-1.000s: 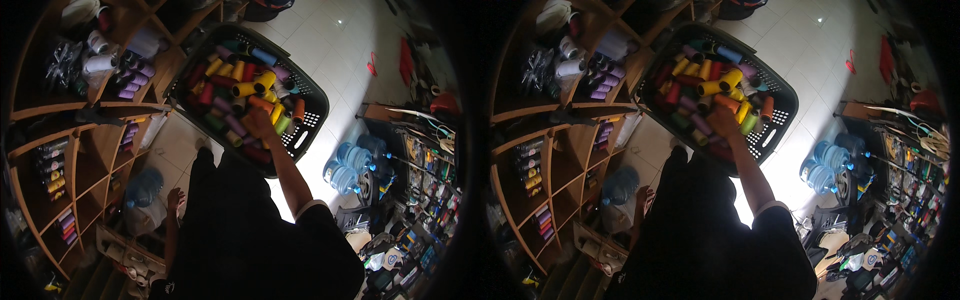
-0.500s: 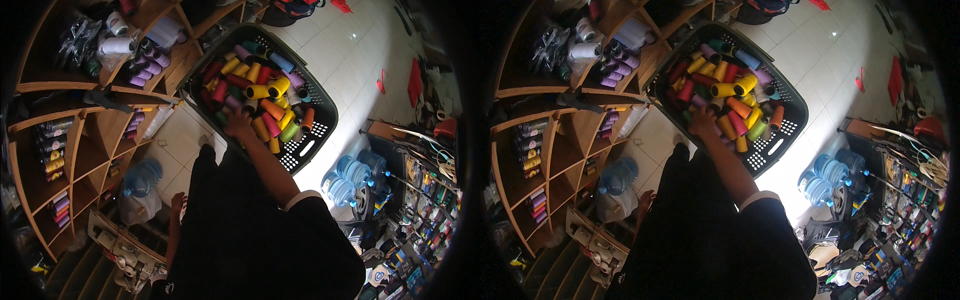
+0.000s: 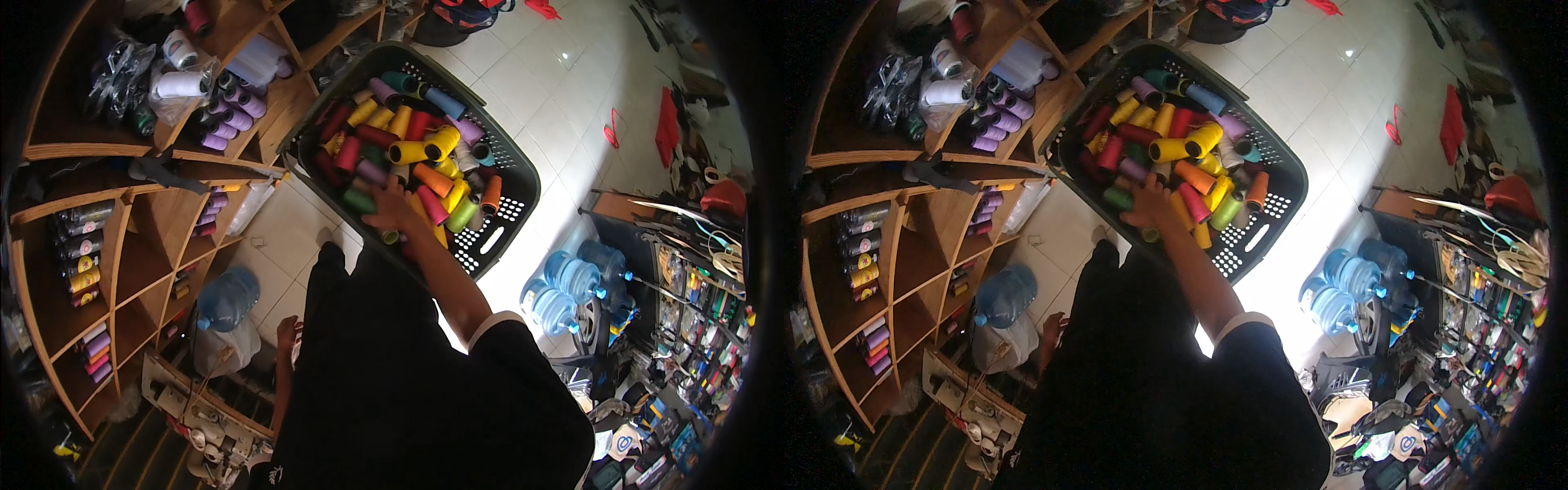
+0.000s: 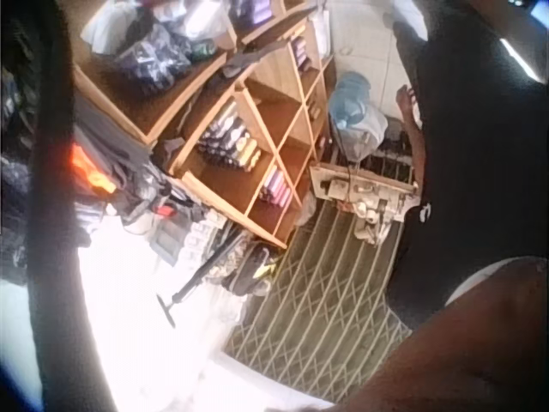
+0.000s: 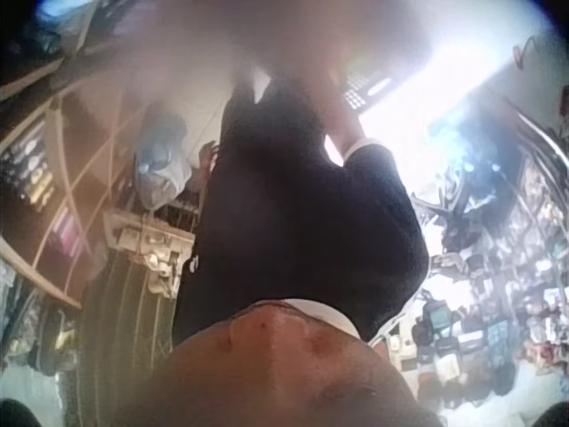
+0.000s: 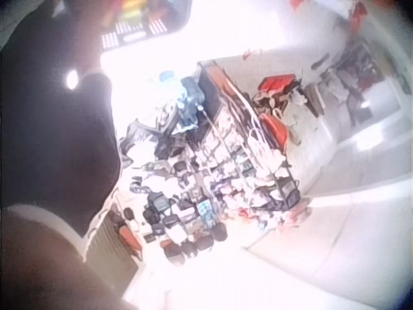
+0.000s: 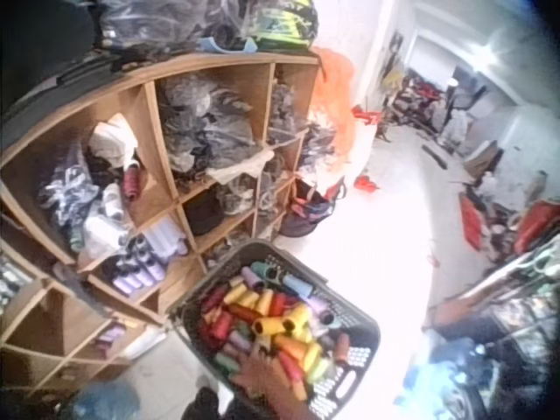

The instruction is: The person picks up spools of thread from a black basket, briefly handles each one, and places them into a wooden shelf. The person repeats this process for several spools of different colors.

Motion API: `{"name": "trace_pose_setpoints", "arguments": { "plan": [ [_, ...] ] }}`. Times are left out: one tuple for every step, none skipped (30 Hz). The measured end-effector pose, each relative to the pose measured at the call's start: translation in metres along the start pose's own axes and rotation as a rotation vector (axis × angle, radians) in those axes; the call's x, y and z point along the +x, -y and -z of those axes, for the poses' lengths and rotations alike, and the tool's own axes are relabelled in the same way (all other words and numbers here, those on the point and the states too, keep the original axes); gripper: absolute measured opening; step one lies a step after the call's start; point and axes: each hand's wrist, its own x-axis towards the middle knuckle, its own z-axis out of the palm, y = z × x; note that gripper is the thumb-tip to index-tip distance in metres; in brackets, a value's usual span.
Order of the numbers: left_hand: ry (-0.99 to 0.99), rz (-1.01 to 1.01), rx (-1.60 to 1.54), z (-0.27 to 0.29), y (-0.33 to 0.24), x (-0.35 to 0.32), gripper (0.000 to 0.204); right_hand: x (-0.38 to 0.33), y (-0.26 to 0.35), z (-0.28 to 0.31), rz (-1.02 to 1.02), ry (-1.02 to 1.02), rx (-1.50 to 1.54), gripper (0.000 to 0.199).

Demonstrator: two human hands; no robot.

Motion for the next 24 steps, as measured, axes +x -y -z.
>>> {"name": "trace_pose_setpoints", "arguments": {
  "plan": [
    [0.004,-0.027,-0.014,0.001,-0.002,-0.004,0.030,-0.009,-0.003,0.007,0.032,-0.063,0.069,0.086],
    [0.013,-0.053,-0.024,0.000,-0.004,-0.009,0.030,-0.021,-0.008,0.012,0.057,-0.127,0.140,0.084],
    [-0.012,-0.062,0.001,-0.002,-0.010,-0.015,0.030,-0.030,-0.016,0.014,0.083,-0.192,0.209,0.082],
    [-0.013,-0.054,0.019,-0.002,-0.009,-0.016,0.030,-0.036,-0.027,0.013,0.093,-0.265,0.319,0.079],
    [-0.014,-0.049,0.037,-0.001,-0.011,-0.015,0.030,-0.042,-0.035,0.018,0.105,-0.345,0.427,0.077],
    [-0.016,-0.045,0.053,-0.001,-0.012,-0.014,0.029,-0.049,-0.043,0.022,0.119,-0.424,0.533,0.074],
    [0.000,-0.051,0.053,-0.002,-0.012,-0.013,0.029,-0.060,-0.051,0.027,0.040,-0.522,0.585,0.068],
    [0.018,-0.055,0.050,-0.003,-0.012,-0.014,0.028,-0.065,-0.070,0.030,-0.050,-0.572,0.602,0.068],
    [0.031,-0.061,0.048,-0.002,-0.012,-0.014,0.027,-0.068,-0.093,0.035,-0.138,-0.620,0.622,0.068],
    [0.037,-0.067,0.044,-0.001,-0.011,-0.016,0.026,-0.077,-0.107,0.058,-0.292,-0.565,0.542,0.069],
    [0.019,-0.051,0.010,-0.002,-0.014,-0.018,0.024,-0.081,-0.118,0.077,-0.426,-0.514,0.811,0.070],
    [0.006,-0.034,-0.018,-0.007,-0.020,-0.019,0.022,-0.075,-0.150,0.075,-0.604,-0.652,0.809,0.062],
    [-0.011,-0.014,-0.054,-0.009,-0.021,-0.021,0.021,-0.076,-0.173,0.085,-0.598,-0.628,0.809,0.055],
    [0.024,-0.032,-0.016,-0.009,-0.020,-0.020,0.022,-0.062,-0.225,0.073,-0.672,-0.588,0.924,0.046],
    [0.042,-0.051,0.009,-0.008,-0.016,-0.020,0.023,-0.059,-0.234,0.077,-0.675,-0.589,0.923,0.047],
    [0.067,-0.071,0.036,-0.008,-0.014,-0.019,0.024,-0.055,-0.248,0.078,-0.666,-0.581,0.935,0.048],
    [0.059,-0.073,0.048,-0.008,-0.012,-0.018,0.024,-0.050,-0.262,0.078,-0.657,-0.573,0.948,0.049],
    [0.065,-0.072,0.073,-0.010,-0.016,-0.015,0.024,-0.042,-0.294,0.064,-0.648,-0.559,0.977,0.050],
    [0.052,-0.072,0.084,-0.010,-0.016,-0.014,0.024,-0.034,-0.298,0.060,-0.648,-0.522,0.945,0.053],
    [0.051,-0.076,0.070,-0.011,-0.017,-0.017,0.025,-0.029,-0.301,0.059,-0.649,-0.488,0.910,0.057],
    [0.041,-0.081,0.053,-0.011,-0.019,-0.023,0.025,-0.028,-0.287,0.068,-0.670,-0.442,0.815,0.062],
    [0.033,-0.085,0.037,-0.010,-0.020,-0.028,0.025,-0.025,-0.270,0.074,-0.743,-0.435,0.746,0.068],
    [0.015,-0.060,0.032,-0.009,-0.020,-0.030,0.027,-0.027,-0.254,0.080,-0.823,-0.428,0.681,0.075],
    [0.001,-0.036,0.027,-0.009,-0.019,-0.030,0.029,-0.026,-0.239,0.082,-0.958,-0.460,0.640,0.083]
  ]
}}
